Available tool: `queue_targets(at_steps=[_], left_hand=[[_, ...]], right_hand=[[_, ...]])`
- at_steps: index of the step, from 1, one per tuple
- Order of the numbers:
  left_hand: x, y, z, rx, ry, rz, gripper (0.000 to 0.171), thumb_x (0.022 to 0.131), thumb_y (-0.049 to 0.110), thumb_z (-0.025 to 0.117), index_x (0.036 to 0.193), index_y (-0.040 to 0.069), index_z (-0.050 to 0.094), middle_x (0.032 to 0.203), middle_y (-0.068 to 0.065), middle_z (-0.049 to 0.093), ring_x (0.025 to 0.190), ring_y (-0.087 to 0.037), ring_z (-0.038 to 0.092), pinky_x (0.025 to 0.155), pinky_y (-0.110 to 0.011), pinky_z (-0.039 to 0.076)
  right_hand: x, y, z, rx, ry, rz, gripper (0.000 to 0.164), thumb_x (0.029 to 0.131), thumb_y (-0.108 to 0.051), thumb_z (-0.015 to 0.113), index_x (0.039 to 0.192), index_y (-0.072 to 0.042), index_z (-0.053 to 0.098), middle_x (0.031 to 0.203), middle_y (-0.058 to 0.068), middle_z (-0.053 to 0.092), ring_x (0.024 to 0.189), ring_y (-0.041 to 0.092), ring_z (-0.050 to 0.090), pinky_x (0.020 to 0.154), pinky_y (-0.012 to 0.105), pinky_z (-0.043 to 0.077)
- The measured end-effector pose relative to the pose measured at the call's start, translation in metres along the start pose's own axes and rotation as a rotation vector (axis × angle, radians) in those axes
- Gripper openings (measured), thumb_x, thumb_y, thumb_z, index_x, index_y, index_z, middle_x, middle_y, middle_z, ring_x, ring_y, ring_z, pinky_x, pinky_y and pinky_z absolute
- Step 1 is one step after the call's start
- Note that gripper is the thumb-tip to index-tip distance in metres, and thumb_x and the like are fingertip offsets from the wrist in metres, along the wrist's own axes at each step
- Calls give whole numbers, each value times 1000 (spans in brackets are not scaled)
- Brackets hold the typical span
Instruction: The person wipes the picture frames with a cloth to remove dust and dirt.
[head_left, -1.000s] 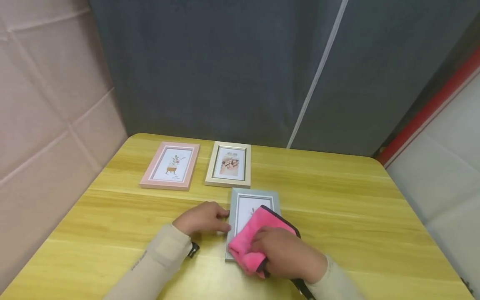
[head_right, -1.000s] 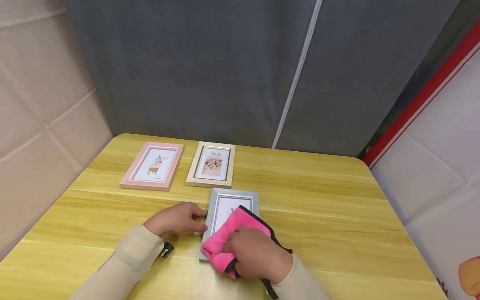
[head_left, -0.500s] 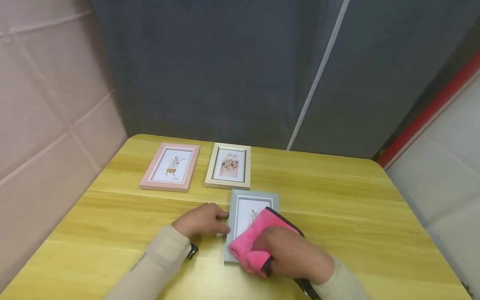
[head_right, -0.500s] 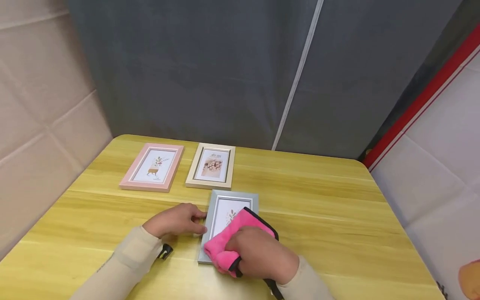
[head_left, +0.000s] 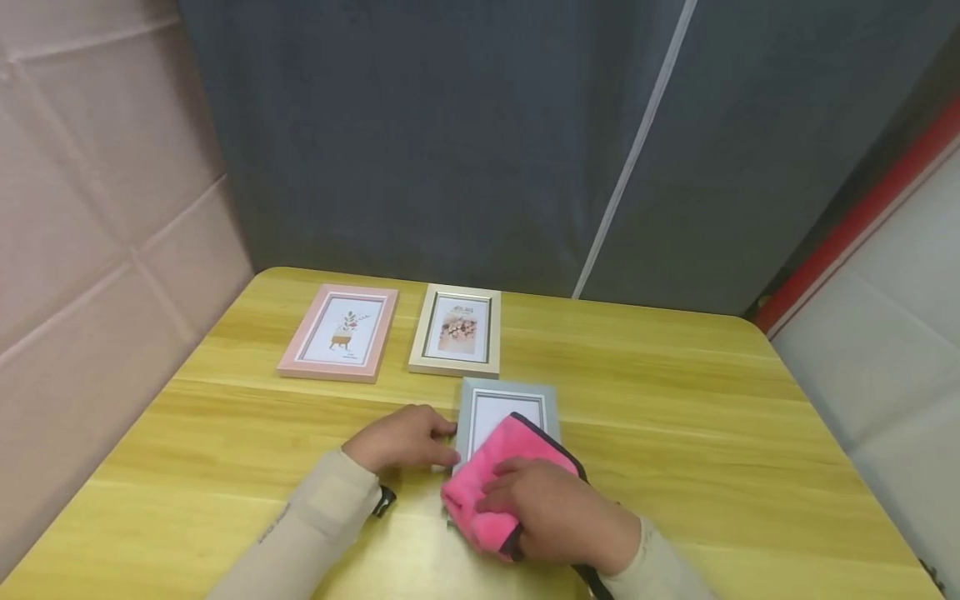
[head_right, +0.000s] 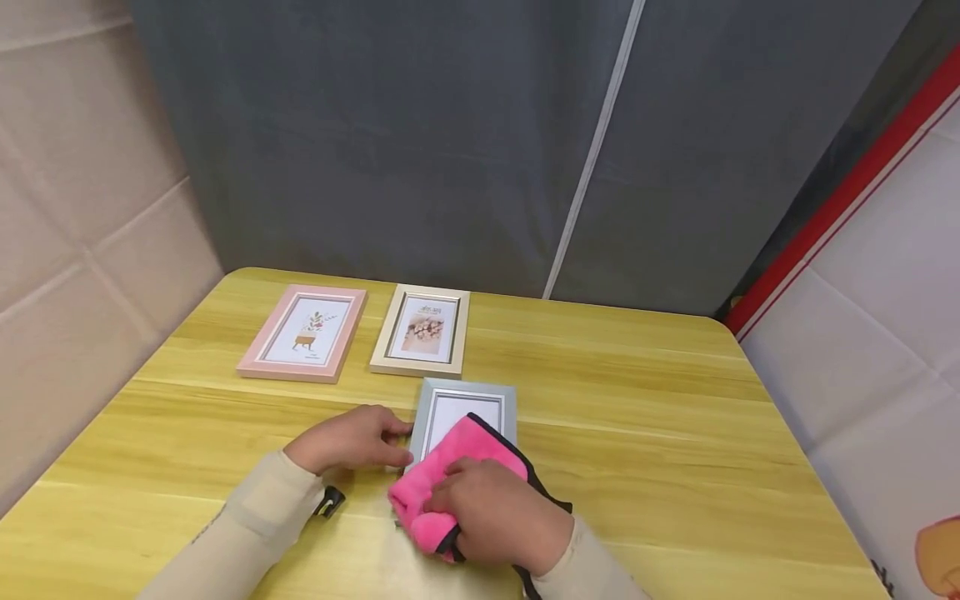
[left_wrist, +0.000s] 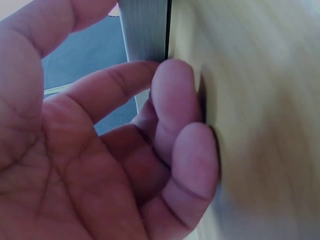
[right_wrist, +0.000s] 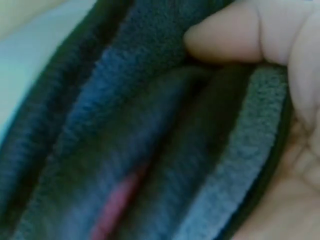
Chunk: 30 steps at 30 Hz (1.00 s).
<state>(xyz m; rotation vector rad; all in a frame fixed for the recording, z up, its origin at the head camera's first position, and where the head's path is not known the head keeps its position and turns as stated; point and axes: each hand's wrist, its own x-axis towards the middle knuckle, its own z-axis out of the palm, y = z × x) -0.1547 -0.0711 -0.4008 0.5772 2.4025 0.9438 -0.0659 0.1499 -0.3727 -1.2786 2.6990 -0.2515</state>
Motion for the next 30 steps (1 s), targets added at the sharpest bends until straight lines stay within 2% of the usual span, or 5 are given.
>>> queue_targets(at_steps=[6, 14, 22, 26, 30], left_hand=[[-1, 1, -2, -3, 0, -12, 50, 83, 24, 80, 126, 1, 67, 99, -9, 71, 58, -15, 39, 55, -31, 38], [-3, 3, -2, -14, -13, -3, 52, 83, 22, 79, 127, -1, 65, 58, 0, 44, 52, -12, 37, 51, -29, 34], [-3, 3, 0, 7, -8, 9, 53, 83, 23, 79, 127, -1, 65, 59, 0, 42, 52, -12, 38, 51, -29, 35], [-2, 3, -1, 29, -1, 7, 52, 83, 24, 79, 127, 0, 66, 59, 1, 39, 53, -12, 36, 52, -29, 34], [-2, 3, -1, 34, -5, -3, 54, 82, 26, 79, 128, 1, 66, 59, 2, 38, 54, -12, 36, 52, -29, 34]], right_hand=[[-6, 7, -7, 103, -1, 138, 28, 69, -5, 75, 63, -28, 60, 59, -21, 45, 67, 3, 46, 73, 20, 45], [-17, 17, -15, 170, 3, 263, 27, 65, -6, 72, 56, -26, 55, 52, -14, 39, 51, 4, 38, 49, 20, 36], [-15, 16, -14, 132, 13, 230, 27, 67, -6, 74, 59, -24, 55, 54, -14, 40, 56, 5, 39, 55, 20, 38], [-10, 16, -9, 171, 55, 83, 23, 75, -9, 79, 72, -27, 65, 66, -22, 53, 72, 1, 51, 75, 20, 46], [-3, 12, -1, 114, 79, -100, 25, 84, -10, 75, 106, -23, 74, 103, -20, 68, 106, 5, 59, 100, 27, 44]])
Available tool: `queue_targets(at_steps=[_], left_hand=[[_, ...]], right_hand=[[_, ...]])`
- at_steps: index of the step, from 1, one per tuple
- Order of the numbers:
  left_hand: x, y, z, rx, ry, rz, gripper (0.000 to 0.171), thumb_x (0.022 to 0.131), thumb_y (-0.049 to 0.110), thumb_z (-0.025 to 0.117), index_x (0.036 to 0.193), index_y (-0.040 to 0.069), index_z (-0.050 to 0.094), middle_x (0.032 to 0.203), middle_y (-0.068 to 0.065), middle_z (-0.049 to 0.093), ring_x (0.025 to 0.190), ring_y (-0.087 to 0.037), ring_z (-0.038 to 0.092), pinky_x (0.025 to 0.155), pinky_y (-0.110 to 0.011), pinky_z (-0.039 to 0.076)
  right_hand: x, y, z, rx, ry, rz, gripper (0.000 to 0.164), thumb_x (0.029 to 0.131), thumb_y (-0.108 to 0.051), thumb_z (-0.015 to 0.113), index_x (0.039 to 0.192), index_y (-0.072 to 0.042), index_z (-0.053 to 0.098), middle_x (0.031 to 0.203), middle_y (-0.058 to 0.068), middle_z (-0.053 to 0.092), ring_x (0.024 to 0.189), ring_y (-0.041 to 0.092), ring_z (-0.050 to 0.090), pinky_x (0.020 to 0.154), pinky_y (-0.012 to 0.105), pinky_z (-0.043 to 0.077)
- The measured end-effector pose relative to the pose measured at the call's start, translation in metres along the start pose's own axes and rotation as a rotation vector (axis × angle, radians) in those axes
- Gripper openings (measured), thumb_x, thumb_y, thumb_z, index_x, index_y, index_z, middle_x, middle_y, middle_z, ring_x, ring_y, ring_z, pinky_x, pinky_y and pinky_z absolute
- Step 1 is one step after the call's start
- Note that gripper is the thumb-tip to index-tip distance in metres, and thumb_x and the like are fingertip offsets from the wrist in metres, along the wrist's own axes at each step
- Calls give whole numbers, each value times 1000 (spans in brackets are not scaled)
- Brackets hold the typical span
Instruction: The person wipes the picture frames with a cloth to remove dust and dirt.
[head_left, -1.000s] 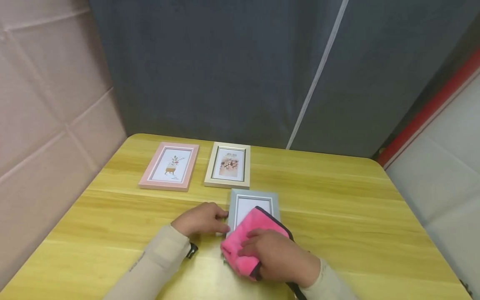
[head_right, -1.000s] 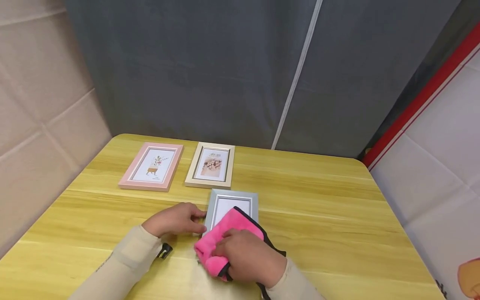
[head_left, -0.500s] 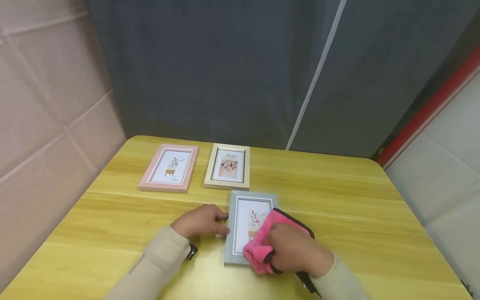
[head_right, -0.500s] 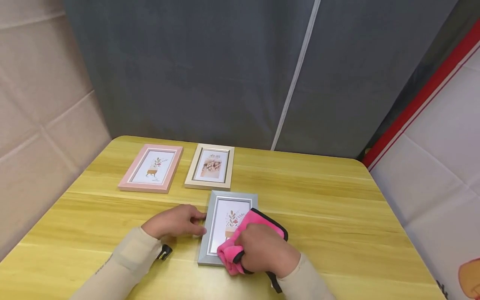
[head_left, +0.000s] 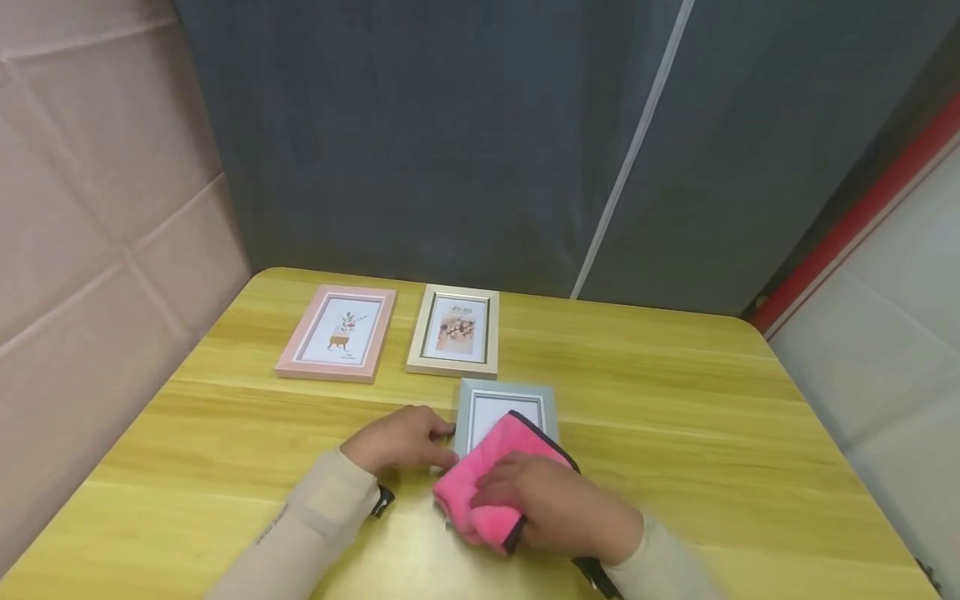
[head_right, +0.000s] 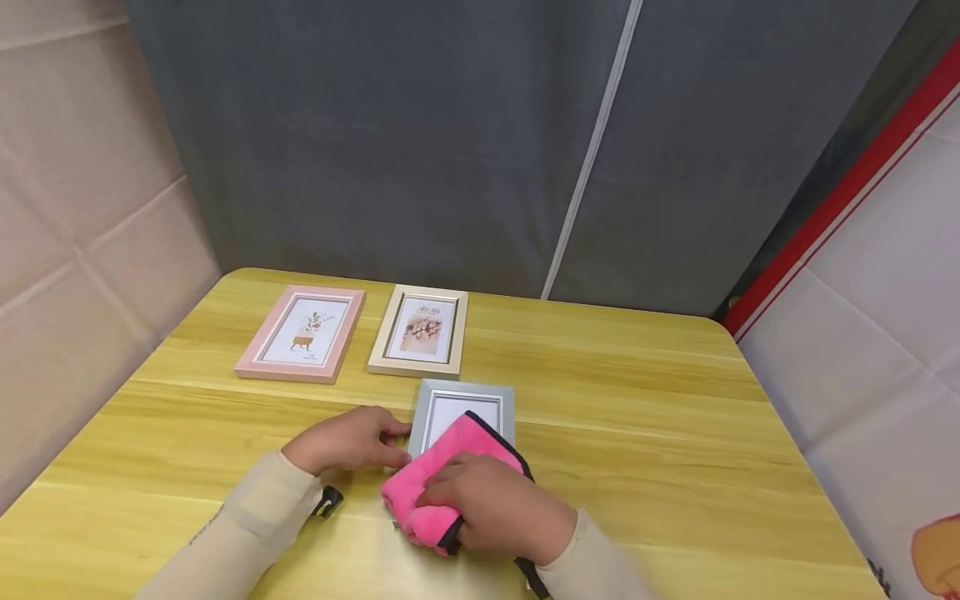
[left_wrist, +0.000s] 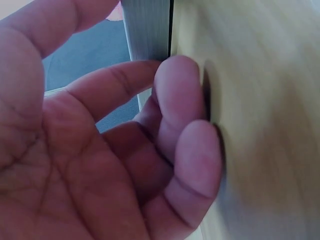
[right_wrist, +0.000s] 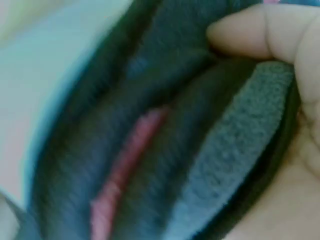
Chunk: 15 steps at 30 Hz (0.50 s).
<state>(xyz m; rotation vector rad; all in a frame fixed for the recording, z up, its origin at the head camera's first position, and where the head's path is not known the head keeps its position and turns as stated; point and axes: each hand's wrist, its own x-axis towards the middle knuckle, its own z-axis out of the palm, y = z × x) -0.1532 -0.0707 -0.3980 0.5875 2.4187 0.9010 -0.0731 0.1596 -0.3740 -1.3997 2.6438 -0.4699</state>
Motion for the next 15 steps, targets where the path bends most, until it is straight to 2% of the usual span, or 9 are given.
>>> queue_targets(at_steps=[2, 4, 6, 8, 10, 12, 15], left_hand=[[0, 0, 0, -6, -6, -9, 55, 82, 28, 79, 129, 1, 65, 62, 2, 43, 54, -13, 36, 53, -29, 34], [1, 0, 0, -6, -7, -9, 55, 83, 28, 80, 128, 1, 65, 72, 2, 56, 55, -13, 37, 53, -30, 35], [1, 0, 0, -6, -6, -4, 54, 83, 28, 79, 128, 1, 65, 86, 1, 65, 56, -14, 37, 53, -31, 36], [1, 0, 0, -10, -4, 3, 53, 83, 26, 79, 128, 0, 65, 89, 0, 67, 55, -13, 37, 53, -31, 37], [1, 0, 0, -10, -3, 4, 53, 83, 24, 78, 128, 0, 65, 79, -1, 62, 54, -13, 38, 53, -30, 37], [1, 0, 0, -14, -3, 5, 53, 83, 23, 78, 129, -1, 64, 65, 0, 49, 53, -12, 37, 52, -29, 36], [1, 0, 1, -25, -1, 9, 52, 83, 21, 78, 128, -2, 64, 59, 2, 40, 52, -12, 37, 52, -28, 35]], right_hand=[[2, -2, 4, -51, -6, -38, 34, 86, -10, 73, 119, -20, 72, 116, -14, 67, 116, 9, 57, 103, 30, 42], [3, -5, 6, -84, -10, -40, 38, 85, -10, 73, 122, -20, 71, 119, -11, 66, 117, 10, 56, 102, 30, 43], [2, -7, 6, -90, -7, -18, 37, 82, -10, 75, 117, -21, 73, 114, -11, 67, 111, 9, 56, 99, 28, 45], [2, -8, 5, -87, -9, 12, 32, 78, -9, 77, 108, -22, 75, 106, -13, 66, 102, 6, 57, 93, 24, 46], [1, -8, 3, -72, -23, 54, 27, 74, -6, 77, 94, -24, 75, 93, -15, 62, 89, 4, 54, 85, 20, 46], [-1, -6, 0, -66, -38, 100, 25, 70, -5, 77, 82, -26, 71, 83, -17, 55, 79, 3, 50, 77, 17, 44], [-4, -4, -5, -50, -74, 191, 27, 66, -5, 80, 72, -27, 64, 74, -16, 46, 70, 4, 43, 70, 17, 41]])
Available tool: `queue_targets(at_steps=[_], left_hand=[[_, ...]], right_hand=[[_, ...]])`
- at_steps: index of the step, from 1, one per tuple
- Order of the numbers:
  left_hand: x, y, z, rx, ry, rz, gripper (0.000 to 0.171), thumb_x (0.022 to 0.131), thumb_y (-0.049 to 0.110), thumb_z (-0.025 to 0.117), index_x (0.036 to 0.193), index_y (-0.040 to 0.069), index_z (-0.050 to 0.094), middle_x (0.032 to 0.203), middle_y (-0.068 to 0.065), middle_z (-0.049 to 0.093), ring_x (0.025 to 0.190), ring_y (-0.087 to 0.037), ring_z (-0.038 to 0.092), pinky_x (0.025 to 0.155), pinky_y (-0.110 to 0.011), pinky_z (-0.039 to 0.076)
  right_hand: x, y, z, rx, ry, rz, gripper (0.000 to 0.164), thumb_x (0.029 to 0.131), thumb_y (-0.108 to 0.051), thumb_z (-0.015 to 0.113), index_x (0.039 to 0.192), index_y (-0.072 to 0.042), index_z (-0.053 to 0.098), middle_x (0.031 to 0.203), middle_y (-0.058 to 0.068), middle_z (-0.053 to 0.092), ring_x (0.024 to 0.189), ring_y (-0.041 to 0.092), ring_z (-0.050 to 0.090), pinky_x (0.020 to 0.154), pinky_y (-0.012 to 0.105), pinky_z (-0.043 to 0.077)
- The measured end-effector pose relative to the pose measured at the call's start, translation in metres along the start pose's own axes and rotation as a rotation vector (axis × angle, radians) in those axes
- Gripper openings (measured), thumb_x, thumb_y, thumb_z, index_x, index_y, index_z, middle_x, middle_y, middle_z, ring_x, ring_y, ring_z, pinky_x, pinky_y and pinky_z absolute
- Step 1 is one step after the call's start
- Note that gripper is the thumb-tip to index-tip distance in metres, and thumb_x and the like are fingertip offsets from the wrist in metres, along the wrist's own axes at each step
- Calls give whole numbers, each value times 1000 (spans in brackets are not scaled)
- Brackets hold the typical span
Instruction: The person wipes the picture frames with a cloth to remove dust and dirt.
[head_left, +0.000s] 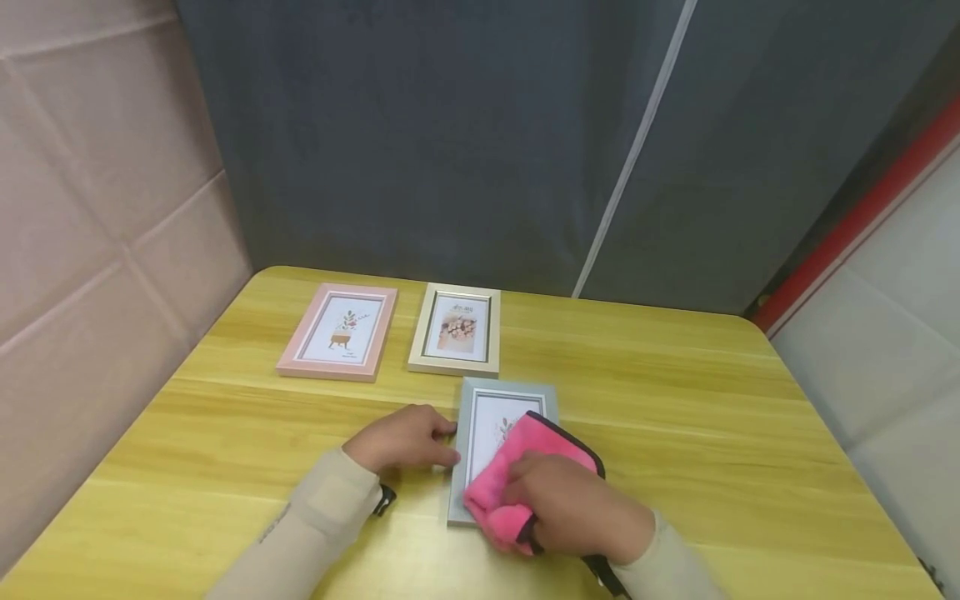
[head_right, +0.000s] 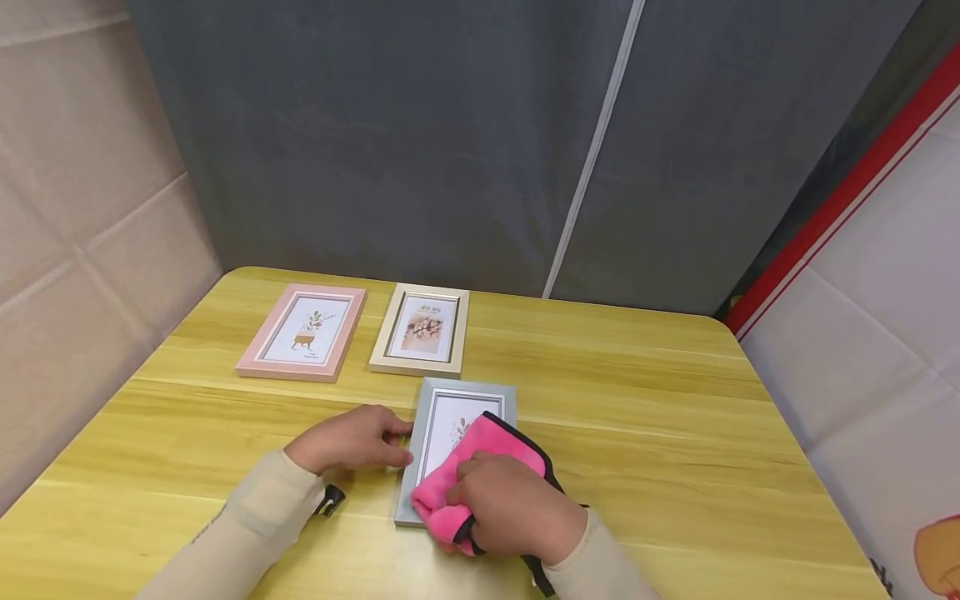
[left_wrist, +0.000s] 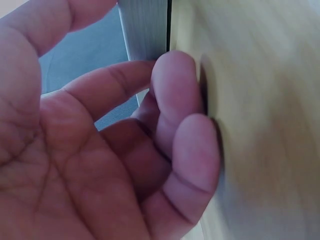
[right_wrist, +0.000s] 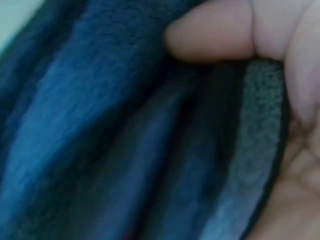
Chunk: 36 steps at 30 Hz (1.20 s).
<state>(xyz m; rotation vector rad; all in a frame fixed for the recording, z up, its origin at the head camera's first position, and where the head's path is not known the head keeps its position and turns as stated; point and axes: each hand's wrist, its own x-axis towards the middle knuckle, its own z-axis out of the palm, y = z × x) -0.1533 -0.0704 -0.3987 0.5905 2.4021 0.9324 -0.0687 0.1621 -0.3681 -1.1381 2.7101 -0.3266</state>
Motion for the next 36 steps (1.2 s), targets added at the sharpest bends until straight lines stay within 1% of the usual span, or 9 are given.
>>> queue_targets(at_steps=[7, 11, 14, 17, 21, 24, 27, 31, 36], left_hand=[[-1, 1, 0, -19, 1, 1, 51, 84, 19, 78, 128, -3, 64, 59, 1, 42, 52, -12, 38, 52, -28, 36], [0, 0, 0, -9, 5, 3, 50, 84, 19, 78, 127, -3, 64, 60, 1, 42, 54, -12, 39, 54, -28, 36], [0, 1, 0, -4, 6, 1, 51, 84, 19, 78, 128, -3, 64, 61, 0, 43, 55, -13, 40, 54, -28, 36], [0, 2, 0, -5, 4, -10, 52, 84, 20, 78, 128, -3, 63, 62, -1, 44, 56, -14, 40, 54, -29, 36], [-1, 3, 1, -10, 4, -23, 53, 83, 19, 78, 128, -3, 63, 62, -1, 44, 56, -14, 40, 54, -29, 35], [-1, 4, 1, -16, 6, -24, 52, 83, 19, 78, 128, -3, 64, 62, -1, 44, 55, -14, 40, 54, -29, 35], [-2, 5, 1, -17, 8, -24, 52, 83, 18, 78, 128, -4, 64, 61, -1, 44, 54, -14, 40, 53, -29, 35], [-4, 6, 1, -29, 7, -25, 44, 84, 16, 77, 122, -3, 67, 60, -1, 46, 53, -13, 41, 51, -28, 34], [-10, -1, -4, -26, 3, -20, 4, 84, 10, 73, 83, 7, 71, 58, 2, 44, 51, -13, 41, 49, -27, 34]], right_hand=[[-5, 4, -6, 17, -44, 101, 33, 63, 4, 76, 68, -26, 61, 68, -16, 45, 66, 5, 43, 66, 20, 42], [-8, 16, -11, 85, 7, 112, 36, 64, 6, 72, 64, -27, 59, 67, -17, 48, 65, 3, 46, 66, 21, 45], [-16, 40, -17, 70, 120, 156, 36, 70, 6, 71, 63, -27, 59, 69, -17, 52, 67, 3, 49, 69, 26, 49], [-28, 74, -22, -13, 232, 266, 34, 79, 2, 70, 68, -29, 59, 74, -17, 55, 72, 6, 52, 74, 31, 49], [-49, 119, -23, -106, 314, 408, 27, 83, 3, 65, 79, -23, 68, 86, -7, 65, 88, 20, 62, 85, 43, 50], [-65, 143, -20, -116, 277, 505, 30, 85, 2, 62, 107, -13, 74, 107, 11, 69, 107, 36, 61, 94, 55, 45], [-75, 156, -17, -47, 199, 562, 46, 88, 2, 56, 133, -5, 63, 128, 27, 60, 120, 46, 53, 100, 60, 39], [-79, 162, -16, 46, 148, 570, 50, 90, 2, 51, 139, 0, 55, 137, 32, 50, 129, 49, 44, 104, 62, 34], [-78, 159, -17, 66, 158, 567, 48, 90, 0, 53, 138, 0, 56, 135, 33, 52, 127, 50, 46, 104, 62, 35]])
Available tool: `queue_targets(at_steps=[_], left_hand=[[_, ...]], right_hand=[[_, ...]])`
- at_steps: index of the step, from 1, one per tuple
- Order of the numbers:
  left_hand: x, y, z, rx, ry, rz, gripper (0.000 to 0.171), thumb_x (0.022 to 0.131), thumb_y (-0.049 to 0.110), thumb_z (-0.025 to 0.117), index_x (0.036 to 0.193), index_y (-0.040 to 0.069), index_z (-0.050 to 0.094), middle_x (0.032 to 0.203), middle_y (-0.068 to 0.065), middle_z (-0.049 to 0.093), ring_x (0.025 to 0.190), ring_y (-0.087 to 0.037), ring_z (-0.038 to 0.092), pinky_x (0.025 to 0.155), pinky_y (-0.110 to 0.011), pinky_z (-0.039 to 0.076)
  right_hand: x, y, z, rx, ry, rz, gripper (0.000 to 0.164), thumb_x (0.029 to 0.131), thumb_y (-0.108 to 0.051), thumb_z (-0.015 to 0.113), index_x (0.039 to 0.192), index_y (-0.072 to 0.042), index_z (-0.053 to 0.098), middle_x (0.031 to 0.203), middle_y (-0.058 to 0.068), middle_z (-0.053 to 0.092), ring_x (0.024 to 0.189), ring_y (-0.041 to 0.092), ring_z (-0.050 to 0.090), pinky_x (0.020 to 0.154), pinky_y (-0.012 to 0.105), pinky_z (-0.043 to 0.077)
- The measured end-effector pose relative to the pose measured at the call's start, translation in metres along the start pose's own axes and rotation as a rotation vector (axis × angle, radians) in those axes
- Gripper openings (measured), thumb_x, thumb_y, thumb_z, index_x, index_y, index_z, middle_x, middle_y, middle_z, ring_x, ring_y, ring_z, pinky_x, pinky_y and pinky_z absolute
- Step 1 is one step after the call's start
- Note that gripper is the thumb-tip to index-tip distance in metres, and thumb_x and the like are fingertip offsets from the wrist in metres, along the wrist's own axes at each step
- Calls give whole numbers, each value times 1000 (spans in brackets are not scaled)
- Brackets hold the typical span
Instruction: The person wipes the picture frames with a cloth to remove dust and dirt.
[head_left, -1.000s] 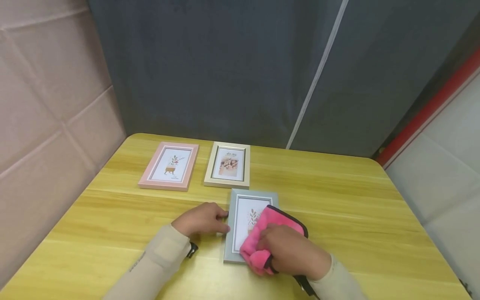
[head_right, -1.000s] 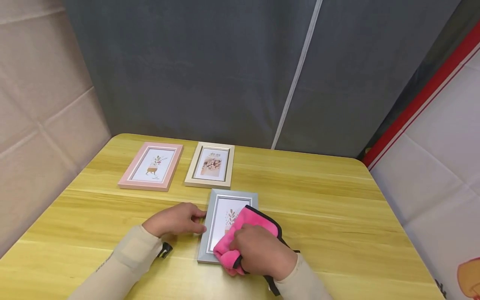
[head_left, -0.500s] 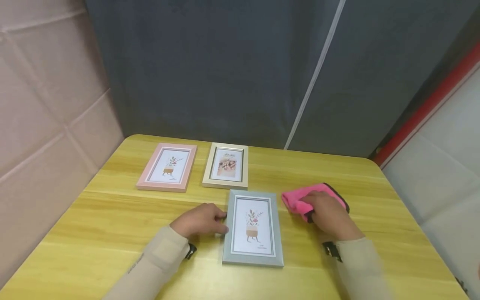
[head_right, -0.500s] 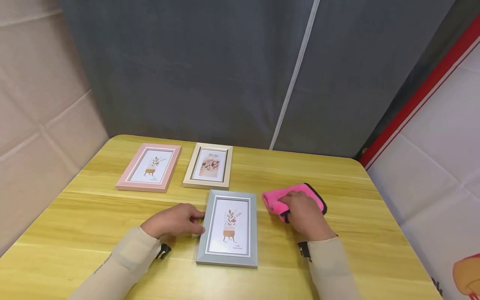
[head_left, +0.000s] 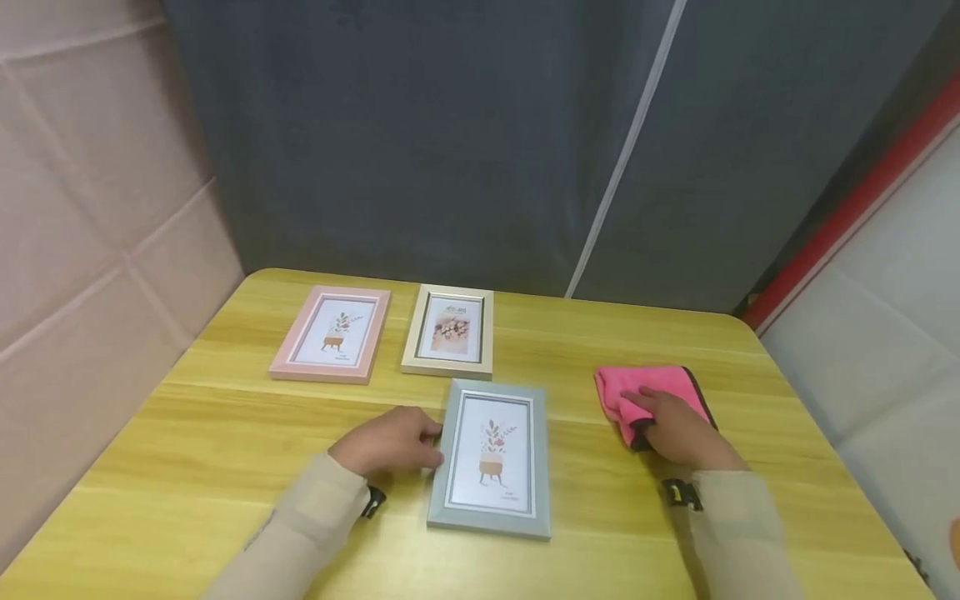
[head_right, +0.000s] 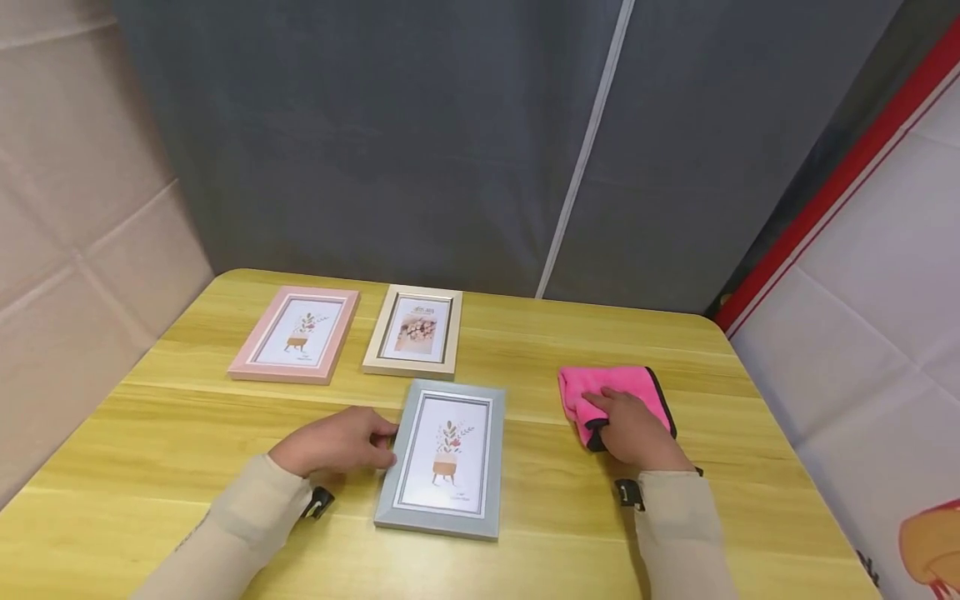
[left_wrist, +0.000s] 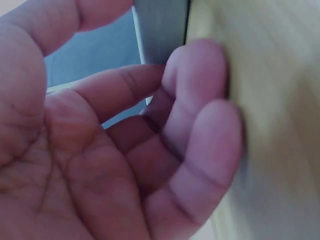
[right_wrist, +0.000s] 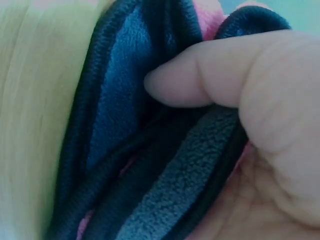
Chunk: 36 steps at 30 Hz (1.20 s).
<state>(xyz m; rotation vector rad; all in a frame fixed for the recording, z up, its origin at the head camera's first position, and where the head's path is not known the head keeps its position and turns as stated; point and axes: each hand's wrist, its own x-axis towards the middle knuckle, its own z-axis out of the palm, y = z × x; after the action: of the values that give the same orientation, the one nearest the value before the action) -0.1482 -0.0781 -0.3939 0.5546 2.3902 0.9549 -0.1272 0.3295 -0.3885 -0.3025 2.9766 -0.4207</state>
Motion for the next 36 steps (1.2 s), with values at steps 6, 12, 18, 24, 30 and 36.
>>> queue_targets(at_steps=[6, 12, 18, 24, 30, 36], left_hand=[[-18, -26, -14, -80, -2, -39, 14, 85, 1, 65, 96, 4, 72, 65, -4, 51, 55, -16, 50, 52, -30, 44], [-47, -63, -39, -156, 13, -92, 40, 88, -1, 61, 128, -4, 62, 76, -9, 56, 62, -20, 55, 54, -30, 48], [-84, -98, -58, -169, 66, -197, 46, 92, 3, 60, 135, -13, 52, 84, -10, 57, 70, -21, 58, 58, -32, 52], [-100, -121, -81, -142, 122, -285, 51, 94, 7, 59, 138, -16, 46, 85, -9, 57, 70, -20, 57, 59, -30, 52], [-98, -133, -101, -109, 124, -298, 56, 93, 9, 61, 138, -18, 42, 81, -8, 57, 66, -20, 57, 59, -29, 50], [-95, -146, -122, -73, 133, -292, 55, 96, 11, 61, 135, -22, 42, 82, -5, 62, 65, -18, 58, 59, -28, 51]], right_hand=[[2, -3, 3, -17, 10, -3, 47, 89, -2, 54, 136, 1, 58, 133, 34, 52, 125, 51, 47, 103, 62, 35], [2, -3, 3, -22, 10, 28, 46, 91, -3, 54, 137, -1, 58, 134, 33, 52, 127, 50, 45, 105, 62, 33], [4, -2, 1, -39, 19, -7, 48, 86, 0, 56, 134, 2, 60, 131, 33, 55, 123, 50, 49, 103, 61, 36], [4, -1, 0, -33, 19, -3, 51, 84, 1, 57, 135, 1, 59, 130, 32, 56, 123, 48, 50, 103, 61, 37], [3, 2, 1, -29, 31, -8, 50, 84, 2, 57, 134, 1, 60, 130, 32, 56, 122, 49, 51, 102, 61, 37], [4, 2, 3, -31, 49, -35, 49, 82, 3, 56, 131, 2, 62, 129, 32, 57, 121, 49, 53, 102, 60, 38]])
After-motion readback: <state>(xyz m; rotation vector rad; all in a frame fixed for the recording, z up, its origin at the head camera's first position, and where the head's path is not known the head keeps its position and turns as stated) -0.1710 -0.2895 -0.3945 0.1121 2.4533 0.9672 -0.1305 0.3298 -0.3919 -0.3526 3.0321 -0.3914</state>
